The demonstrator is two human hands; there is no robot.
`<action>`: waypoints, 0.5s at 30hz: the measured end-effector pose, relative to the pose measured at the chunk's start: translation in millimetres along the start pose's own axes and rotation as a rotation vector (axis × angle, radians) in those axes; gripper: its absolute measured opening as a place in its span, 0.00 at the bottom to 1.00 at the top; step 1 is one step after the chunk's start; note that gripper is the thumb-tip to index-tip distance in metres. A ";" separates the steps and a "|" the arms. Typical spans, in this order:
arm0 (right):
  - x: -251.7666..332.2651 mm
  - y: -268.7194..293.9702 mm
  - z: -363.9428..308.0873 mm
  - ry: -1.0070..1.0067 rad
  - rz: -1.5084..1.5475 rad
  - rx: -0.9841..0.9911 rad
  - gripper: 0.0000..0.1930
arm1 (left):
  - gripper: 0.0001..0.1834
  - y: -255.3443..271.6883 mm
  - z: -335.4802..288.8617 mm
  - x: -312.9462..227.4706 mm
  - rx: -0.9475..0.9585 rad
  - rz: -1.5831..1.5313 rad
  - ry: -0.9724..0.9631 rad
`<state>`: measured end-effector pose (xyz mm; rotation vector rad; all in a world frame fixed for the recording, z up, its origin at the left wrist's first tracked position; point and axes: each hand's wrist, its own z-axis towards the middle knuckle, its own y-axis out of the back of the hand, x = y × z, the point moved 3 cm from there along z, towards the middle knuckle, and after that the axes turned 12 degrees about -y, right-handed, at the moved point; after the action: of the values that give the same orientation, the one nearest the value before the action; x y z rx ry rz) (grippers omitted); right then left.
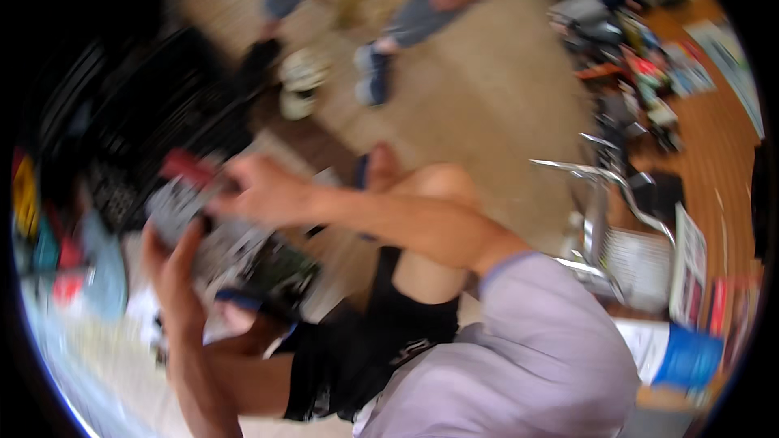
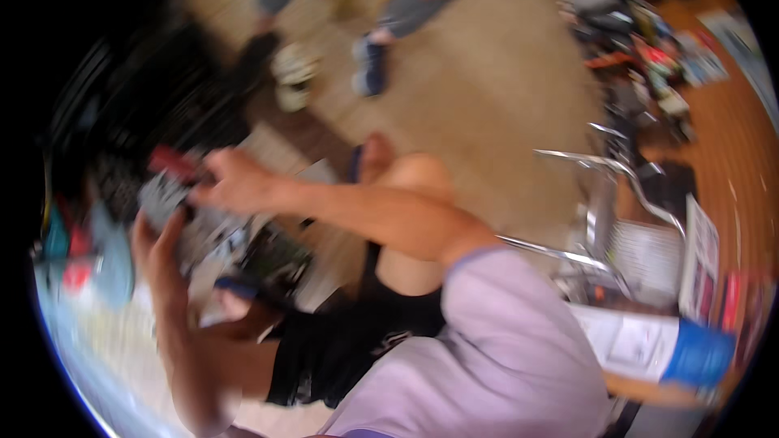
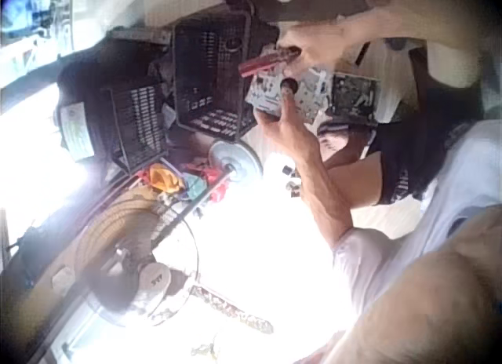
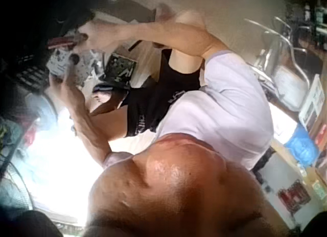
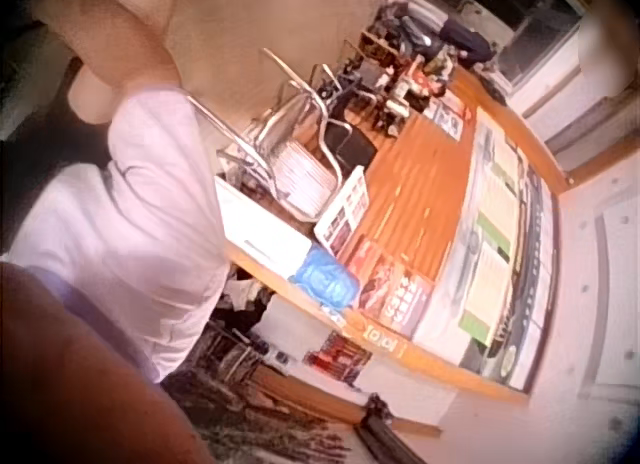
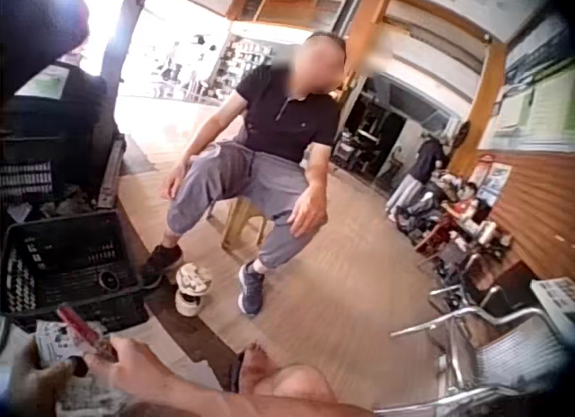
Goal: The person disassembles a car stereo unit while sitting on the floor, using a screwdriver to remove screws and separating the internal metal chassis and circuit board from the outer casing.
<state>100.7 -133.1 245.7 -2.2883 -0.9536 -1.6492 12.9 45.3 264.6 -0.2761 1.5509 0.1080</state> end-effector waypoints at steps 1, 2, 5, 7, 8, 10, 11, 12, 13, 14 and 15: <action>-0.2 -8.2 7.7 0.044 -0.029 -0.028 0.19 | 0.19 7.5 -4.6 -5.8 0.012 0.023 -0.031; 3.7 -16.4 6.6 0.060 -0.040 -0.035 0.20 | 0.20 15.6 -10.1 -12.9 0.022 0.045 -0.063; 6.4 -10.3 -8.0 0.081 -0.071 -0.056 0.23 | 0.19 1.8 -22.9 -21.4 -0.028 0.058 -0.085; 3.5 -4.4 -16.1 0.079 -0.078 -0.079 0.23 | 0.18 -1.1 -21.6 -12.7 0.036 0.035 -0.081; 2.8 -3.1 -16.2 0.067 -0.073 -0.069 0.24 | 0.18 -0.4 -18.7 -11.2 0.048 0.034 -0.093; 2.7 -1.9 -12.5 0.066 -0.099 -0.070 0.23 | 0.18 1.0 -16.6 -10.0 0.087 0.000 -0.085; 2.0 -3.0 -11.4 0.055 -0.126 -0.060 0.23 | 0.18 1.9 -16.8 -11.1 0.085 0.005 -0.086; 1.4 -3.7 -10.5 0.058 -0.124 -0.056 0.23 | 0.18 1.5 -16.5 -12.2 0.092 0.010 -0.084; 2.3 -4.2 -8.3 0.063 -0.120 -0.057 0.23 | 0.17 1.9 -15.5 -14.1 0.095 0.017 -0.086; 3.1 -4.8 -6.4 0.068 -0.117 -0.057 0.23 | 0.17 1.5 -15.6 -16.0 0.087 0.022 -0.089; 3.8 -5.8 -5.4 0.075 -0.118 -0.049 0.23 | 0.16 0.3 -16.7 -18.1 0.068 0.016 -0.090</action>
<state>93.8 -129.6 249.8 -2.2223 -1.0616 -1.8112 -3.8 43.5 282.6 -0.2019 1.4641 0.0792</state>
